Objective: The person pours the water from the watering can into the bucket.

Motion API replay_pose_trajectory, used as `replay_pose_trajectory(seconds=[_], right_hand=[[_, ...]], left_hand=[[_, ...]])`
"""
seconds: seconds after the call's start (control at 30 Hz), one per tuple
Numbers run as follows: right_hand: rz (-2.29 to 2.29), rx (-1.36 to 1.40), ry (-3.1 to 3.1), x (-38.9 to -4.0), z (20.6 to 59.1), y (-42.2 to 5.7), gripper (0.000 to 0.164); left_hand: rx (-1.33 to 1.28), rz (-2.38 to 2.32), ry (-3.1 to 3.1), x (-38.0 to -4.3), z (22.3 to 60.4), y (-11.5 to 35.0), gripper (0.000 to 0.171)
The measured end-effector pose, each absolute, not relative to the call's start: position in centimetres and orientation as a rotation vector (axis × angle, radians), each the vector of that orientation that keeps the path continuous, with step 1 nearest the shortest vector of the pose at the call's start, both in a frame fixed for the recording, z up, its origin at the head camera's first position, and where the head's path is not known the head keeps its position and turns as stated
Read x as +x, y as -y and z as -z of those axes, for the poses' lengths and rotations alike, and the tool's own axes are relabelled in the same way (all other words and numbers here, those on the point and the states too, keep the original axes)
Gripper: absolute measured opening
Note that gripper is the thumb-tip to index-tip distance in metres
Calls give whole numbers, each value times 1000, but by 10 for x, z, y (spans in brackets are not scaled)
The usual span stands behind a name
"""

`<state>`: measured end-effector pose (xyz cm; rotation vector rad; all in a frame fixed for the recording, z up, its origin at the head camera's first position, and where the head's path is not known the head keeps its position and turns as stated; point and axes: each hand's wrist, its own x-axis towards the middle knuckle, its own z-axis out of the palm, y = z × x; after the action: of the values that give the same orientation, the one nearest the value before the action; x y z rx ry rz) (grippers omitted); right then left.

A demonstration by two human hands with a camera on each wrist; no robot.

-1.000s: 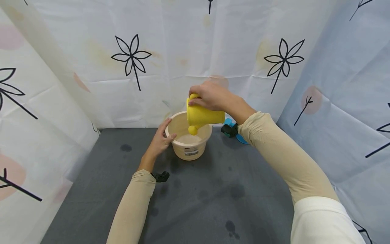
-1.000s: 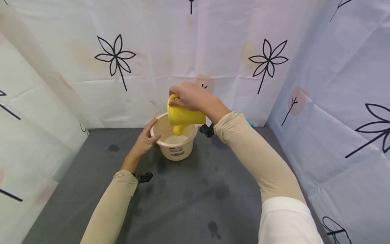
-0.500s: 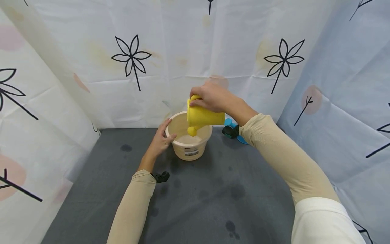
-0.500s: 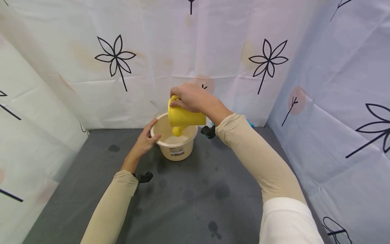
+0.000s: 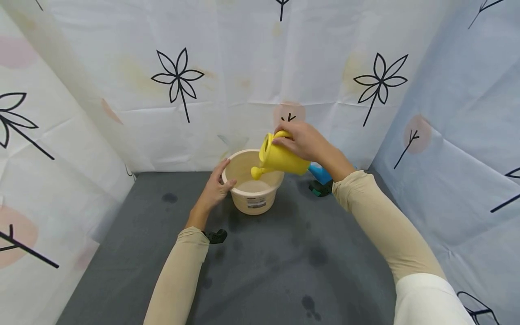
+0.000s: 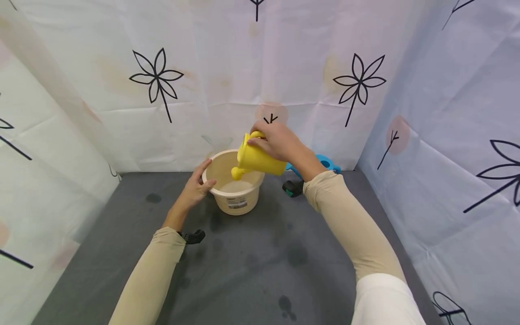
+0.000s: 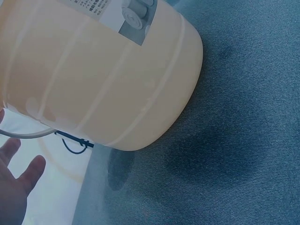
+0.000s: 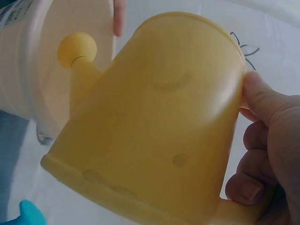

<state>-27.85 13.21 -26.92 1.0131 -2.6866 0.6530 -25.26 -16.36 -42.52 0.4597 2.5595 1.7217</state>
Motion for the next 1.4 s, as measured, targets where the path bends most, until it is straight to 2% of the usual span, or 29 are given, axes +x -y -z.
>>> replay_pose_trajectory(seconds=[0.57,1.1,1.4], right_hand=[[-955,828,2434,-271,319,-173,24],[-1323,531,2220,-250,362,-187,22],[-1470,306,2303,-239,387,-197,33]], left_hand=[[449,-1692,-2577,-252,425,164,76],[442,-1702,-2584,-251,427,163,76],[451,-1714,-2579,-251,427,164,75]])
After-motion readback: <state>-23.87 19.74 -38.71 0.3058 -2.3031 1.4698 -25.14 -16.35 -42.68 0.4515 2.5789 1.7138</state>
